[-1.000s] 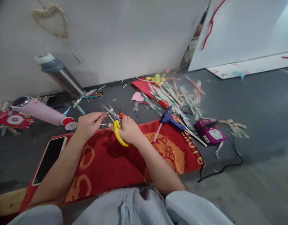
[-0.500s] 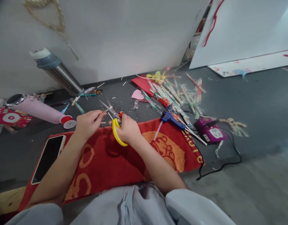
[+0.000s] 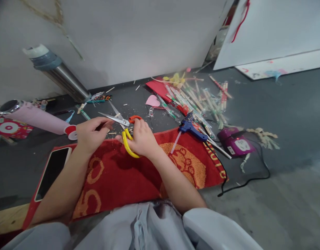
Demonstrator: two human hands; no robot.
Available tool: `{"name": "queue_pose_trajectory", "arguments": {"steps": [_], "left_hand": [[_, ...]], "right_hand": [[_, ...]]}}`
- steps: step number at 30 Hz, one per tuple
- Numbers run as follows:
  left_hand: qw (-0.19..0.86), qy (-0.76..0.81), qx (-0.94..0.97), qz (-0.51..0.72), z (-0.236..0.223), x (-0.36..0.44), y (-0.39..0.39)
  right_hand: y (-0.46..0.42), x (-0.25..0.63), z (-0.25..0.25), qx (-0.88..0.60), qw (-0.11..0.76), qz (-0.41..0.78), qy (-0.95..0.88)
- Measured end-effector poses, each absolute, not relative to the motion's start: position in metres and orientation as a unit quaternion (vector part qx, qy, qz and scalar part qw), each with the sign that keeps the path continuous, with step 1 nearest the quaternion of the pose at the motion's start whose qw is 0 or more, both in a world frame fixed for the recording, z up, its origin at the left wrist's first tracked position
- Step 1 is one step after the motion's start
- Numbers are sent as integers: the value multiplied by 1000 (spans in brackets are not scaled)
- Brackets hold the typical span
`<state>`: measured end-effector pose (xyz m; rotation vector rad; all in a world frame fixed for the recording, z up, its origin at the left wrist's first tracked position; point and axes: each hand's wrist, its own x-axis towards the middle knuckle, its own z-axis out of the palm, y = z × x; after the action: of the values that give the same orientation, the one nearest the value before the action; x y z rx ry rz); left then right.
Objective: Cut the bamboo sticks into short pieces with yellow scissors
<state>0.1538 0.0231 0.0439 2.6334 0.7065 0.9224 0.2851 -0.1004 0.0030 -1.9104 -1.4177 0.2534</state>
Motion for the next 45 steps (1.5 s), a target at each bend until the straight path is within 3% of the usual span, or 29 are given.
{"name": "queue_pose_trajectory", "arguments": {"steps": [22,31,45], "left_hand": [[31,182,908,376,36,155,24],[-55,130,918,370,33,154,26],[-63,152,928,333,30,153,27]], "right_hand": [[-100,283,3,-722,386,153,-554],[-98,279,10,-774,336,189,-502],[-99,279,10,-808,285,160,-491]]}}
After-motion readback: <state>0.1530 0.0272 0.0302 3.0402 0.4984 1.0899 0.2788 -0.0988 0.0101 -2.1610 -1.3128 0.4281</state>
